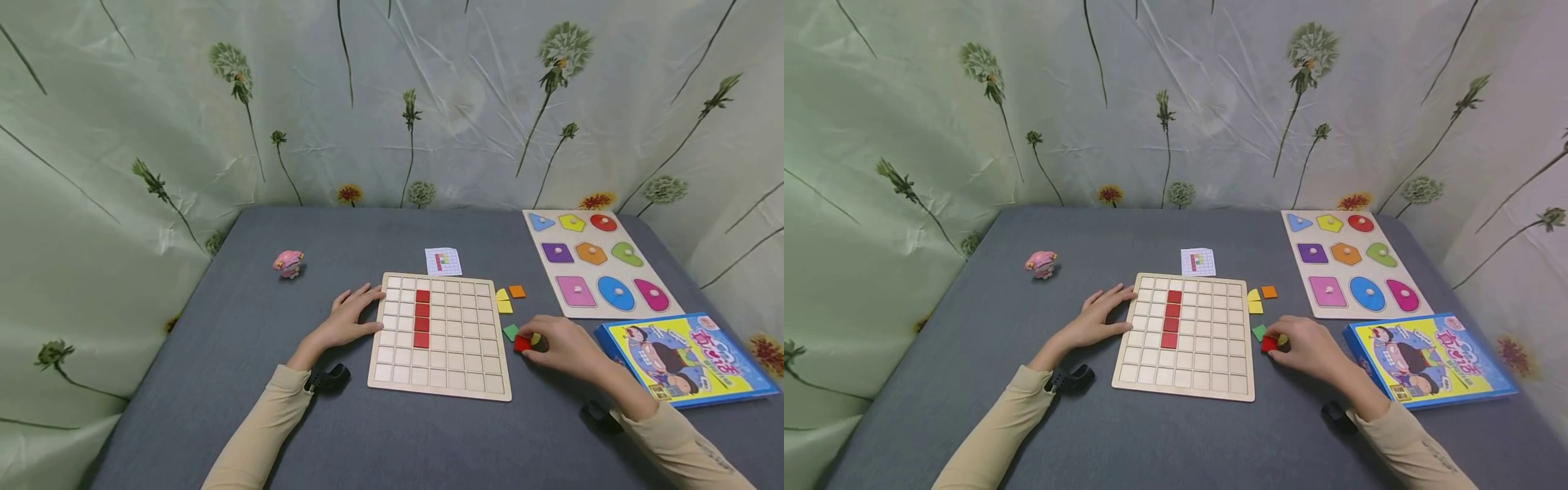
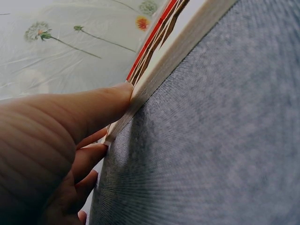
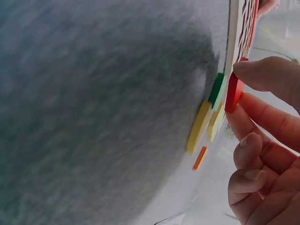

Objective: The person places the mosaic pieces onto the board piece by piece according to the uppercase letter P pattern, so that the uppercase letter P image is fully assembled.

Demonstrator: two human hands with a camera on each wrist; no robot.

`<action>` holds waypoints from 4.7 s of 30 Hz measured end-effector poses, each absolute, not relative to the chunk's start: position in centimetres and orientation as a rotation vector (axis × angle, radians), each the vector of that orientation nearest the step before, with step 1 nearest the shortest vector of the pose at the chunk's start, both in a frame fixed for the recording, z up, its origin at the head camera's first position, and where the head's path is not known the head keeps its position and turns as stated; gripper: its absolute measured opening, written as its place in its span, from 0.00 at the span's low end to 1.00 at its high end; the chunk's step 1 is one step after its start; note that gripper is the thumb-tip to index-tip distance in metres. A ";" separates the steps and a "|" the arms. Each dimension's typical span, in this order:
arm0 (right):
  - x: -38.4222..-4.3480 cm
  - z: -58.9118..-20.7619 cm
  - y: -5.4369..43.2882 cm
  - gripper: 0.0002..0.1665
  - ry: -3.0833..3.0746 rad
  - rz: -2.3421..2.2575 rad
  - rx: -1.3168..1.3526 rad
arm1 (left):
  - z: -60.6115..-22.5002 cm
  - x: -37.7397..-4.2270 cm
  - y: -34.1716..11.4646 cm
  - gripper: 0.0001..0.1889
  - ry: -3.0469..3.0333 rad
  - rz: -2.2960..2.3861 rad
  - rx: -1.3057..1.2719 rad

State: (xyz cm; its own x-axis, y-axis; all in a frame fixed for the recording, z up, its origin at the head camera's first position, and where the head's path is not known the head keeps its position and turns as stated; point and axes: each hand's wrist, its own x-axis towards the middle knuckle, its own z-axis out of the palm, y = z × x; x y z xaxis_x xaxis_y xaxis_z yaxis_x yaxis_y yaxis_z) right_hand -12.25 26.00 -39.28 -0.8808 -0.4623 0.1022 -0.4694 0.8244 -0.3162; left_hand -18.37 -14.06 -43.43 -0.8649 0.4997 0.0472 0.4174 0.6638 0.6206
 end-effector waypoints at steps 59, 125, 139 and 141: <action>-12.7 -39.8 14.1 0.10 -2.811 0.622 1.197 | -43.2 -18.5 -14.1 0.33 2.733 0.974 0.745; -13.9 -38.9 13.8 0.10 -2.760 0.658 1.033 | -43.5 -18.3 -14.3 0.32 2.739 0.992 0.760; -14.9 -38.9 16.4 0.11 -2.761 0.629 0.842 | -43.5 -18.2 -14.2 0.33 2.738 0.995 0.761; -15.0 -38.8 16.9 0.12 -2.757 0.622 0.830 | -43.5 -18.2 -14.2 0.33 2.736 0.992 0.758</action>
